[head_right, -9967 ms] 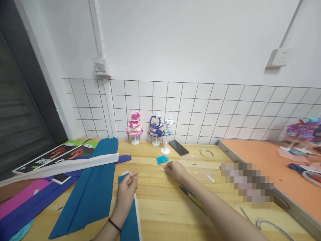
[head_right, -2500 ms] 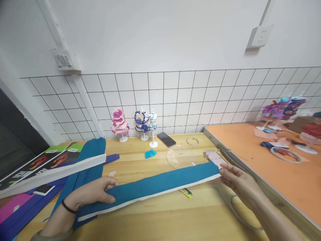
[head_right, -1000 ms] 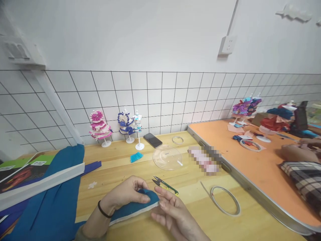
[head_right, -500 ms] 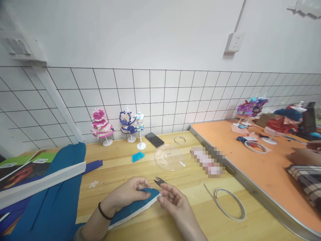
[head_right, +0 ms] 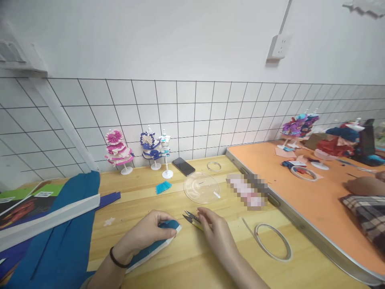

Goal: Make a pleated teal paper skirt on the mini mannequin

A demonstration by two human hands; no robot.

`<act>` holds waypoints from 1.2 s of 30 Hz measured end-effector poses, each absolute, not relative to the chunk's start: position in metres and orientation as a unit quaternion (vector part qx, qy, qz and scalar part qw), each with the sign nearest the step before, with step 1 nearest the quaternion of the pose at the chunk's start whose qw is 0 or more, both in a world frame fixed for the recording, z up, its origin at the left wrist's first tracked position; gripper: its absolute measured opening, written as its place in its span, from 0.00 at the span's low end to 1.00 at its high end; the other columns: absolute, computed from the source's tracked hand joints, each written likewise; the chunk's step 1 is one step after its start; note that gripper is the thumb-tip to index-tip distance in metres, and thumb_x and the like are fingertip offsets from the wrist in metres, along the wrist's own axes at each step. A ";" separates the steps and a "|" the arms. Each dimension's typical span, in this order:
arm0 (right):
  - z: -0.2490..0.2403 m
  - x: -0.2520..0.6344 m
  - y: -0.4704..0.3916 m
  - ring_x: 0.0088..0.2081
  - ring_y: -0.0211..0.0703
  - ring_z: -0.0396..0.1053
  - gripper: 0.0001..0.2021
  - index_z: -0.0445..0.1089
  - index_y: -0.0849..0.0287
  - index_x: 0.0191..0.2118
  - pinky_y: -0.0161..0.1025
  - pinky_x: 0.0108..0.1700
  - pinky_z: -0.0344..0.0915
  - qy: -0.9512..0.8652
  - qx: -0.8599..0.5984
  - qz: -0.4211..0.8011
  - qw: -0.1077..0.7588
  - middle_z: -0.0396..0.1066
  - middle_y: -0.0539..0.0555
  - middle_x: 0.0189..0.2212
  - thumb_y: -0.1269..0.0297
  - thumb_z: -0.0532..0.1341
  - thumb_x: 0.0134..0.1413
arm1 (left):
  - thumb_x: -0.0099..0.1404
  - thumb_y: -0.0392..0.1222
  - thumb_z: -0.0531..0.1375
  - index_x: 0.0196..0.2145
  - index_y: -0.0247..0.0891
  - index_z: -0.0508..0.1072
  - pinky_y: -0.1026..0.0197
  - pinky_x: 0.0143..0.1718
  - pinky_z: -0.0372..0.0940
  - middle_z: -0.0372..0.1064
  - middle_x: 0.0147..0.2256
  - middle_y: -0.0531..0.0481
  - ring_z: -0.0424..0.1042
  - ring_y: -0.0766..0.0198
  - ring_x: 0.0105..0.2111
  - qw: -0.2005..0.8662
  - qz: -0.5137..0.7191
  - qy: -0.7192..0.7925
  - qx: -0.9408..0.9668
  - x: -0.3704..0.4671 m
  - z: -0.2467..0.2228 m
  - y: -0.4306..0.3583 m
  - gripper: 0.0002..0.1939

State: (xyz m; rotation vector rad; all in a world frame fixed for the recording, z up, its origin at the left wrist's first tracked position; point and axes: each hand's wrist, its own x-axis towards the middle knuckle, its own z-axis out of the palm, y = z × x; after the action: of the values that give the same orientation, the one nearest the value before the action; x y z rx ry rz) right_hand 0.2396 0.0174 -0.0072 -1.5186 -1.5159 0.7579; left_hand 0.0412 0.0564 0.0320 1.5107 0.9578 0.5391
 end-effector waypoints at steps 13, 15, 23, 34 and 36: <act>-0.028 0.241 0.026 0.36 0.51 0.68 0.16 0.68 0.59 0.45 0.42 0.37 0.62 -0.678 -0.629 0.202 0.322 0.72 0.60 0.34 0.69 0.49 0.53 | 0.54 0.48 0.59 0.25 0.35 0.74 0.63 0.26 0.56 0.68 0.21 0.54 0.63 0.67 0.22 0.648 0.249 0.410 0.592 0.030 0.043 0.058 0.12; -0.023 0.239 0.025 0.27 0.43 0.67 0.16 0.66 0.58 0.47 0.37 0.29 0.62 -0.596 -0.609 0.340 0.397 0.70 0.53 0.26 0.60 0.49 0.56 | 0.55 0.47 0.59 0.28 0.36 0.73 0.63 0.30 0.58 0.69 0.24 0.54 0.65 0.66 0.26 0.660 0.252 0.402 0.582 0.031 0.045 0.058 0.11; -0.011 0.216 0.008 0.13 0.26 0.38 0.24 0.68 0.63 0.36 0.28 0.15 0.36 -0.407 -0.438 0.634 0.491 0.45 0.39 0.12 0.47 0.66 0.37 | 0.55 0.44 0.58 0.27 0.35 0.71 0.63 0.31 0.56 0.66 0.24 0.56 0.62 0.67 0.26 0.667 0.252 0.402 0.574 0.043 0.042 0.054 0.09; -0.018 0.212 0.009 0.11 0.26 0.39 0.20 0.57 0.57 0.22 0.29 0.14 0.36 -0.408 -0.489 0.621 0.457 0.43 0.37 0.08 0.48 0.64 0.38 | 0.55 0.46 0.59 0.26 0.36 0.70 0.64 0.30 0.55 0.62 0.23 0.57 0.59 0.68 0.25 0.672 0.253 0.394 0.573 0.048 0.022 0.059 0.09; -0.021 0.212 0.010 0.11 0.27 0.40 0.20 0.58 0.58 0.22 0.30 0.14 0.37 -0.427 -0.511 0.593 0.452 0.44 0.37 0.08 0.47 0.63 0.38 | 0.55 0.46 0.59 0.27 0.36 0.71 0.63 0.31 0.55 0.63 0.23 0.57 0.60 0.67 0.26 0.671 0.256 0.393 0.575 0.048 0.021 0.060 0.09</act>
State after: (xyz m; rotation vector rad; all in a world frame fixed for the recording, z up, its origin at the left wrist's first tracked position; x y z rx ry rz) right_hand 0.2123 0.0102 -0.0215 -1.2633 -1.0542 1.4648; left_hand 0.0475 0.0600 0.0207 1.2956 0.8852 0.5770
